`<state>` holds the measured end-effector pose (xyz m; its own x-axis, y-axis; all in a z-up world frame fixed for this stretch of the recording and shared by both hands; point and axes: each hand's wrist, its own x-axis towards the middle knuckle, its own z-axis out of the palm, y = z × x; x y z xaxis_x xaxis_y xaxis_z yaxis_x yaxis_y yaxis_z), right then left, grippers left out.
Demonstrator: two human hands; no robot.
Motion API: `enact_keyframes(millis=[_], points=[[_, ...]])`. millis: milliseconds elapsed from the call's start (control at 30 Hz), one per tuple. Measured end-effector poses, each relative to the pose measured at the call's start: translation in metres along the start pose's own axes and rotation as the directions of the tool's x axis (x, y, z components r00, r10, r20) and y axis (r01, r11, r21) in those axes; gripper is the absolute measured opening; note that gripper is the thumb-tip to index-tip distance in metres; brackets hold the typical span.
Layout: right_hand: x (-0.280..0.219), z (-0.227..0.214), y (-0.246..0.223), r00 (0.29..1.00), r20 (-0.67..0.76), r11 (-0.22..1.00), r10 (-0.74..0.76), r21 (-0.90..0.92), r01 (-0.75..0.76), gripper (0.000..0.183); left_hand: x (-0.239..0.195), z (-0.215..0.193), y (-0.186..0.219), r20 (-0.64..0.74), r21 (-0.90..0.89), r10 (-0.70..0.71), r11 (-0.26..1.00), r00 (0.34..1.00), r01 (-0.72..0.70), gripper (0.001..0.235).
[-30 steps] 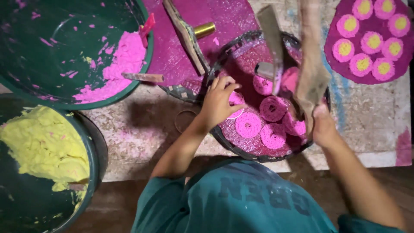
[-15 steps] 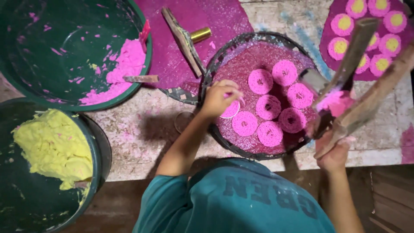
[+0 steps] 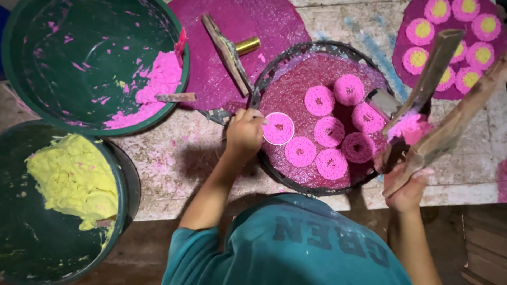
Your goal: The person uses a wooden press to form pink and yellow circular cake layers on a flat surface. They repeatedly load the press with pink and yellow dough, press it into shape, and arrange the finished pieces on a tray.
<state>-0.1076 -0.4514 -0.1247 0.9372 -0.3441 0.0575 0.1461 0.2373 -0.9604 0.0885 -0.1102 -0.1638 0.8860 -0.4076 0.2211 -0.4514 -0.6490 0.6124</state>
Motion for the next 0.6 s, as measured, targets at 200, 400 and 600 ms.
enact_keyframes(millis=[200, 400, 600], points=[[0.002, 0.009, -0.003, 0.999, 0.010, 0.999, 0.034, 0.010, -0.034, 0.070, 0.000, -0.001, 0.002, 0.222, -0.090, 0.040, 0.996, 0.974, -0.020, 0.100], [0.004, 0.014, -0.007, 0.999, 0.020, 0.998, 0.025, -0.051, -0.024, 0.078, 0.002, 0.010, 0.008, 0.251, -0.133, 0.062, 0.991, 0.966, -0.029, 0.125], [0.002, 0.015, -0.007, 0.999, 0.002, 0.997, 0.038, -0.061, -0.038, 0.078, 0.014, 0.006, 0.004, 0.251, -0.161, 0.059, 0.987, 0.966, -0.018, 0.123]])
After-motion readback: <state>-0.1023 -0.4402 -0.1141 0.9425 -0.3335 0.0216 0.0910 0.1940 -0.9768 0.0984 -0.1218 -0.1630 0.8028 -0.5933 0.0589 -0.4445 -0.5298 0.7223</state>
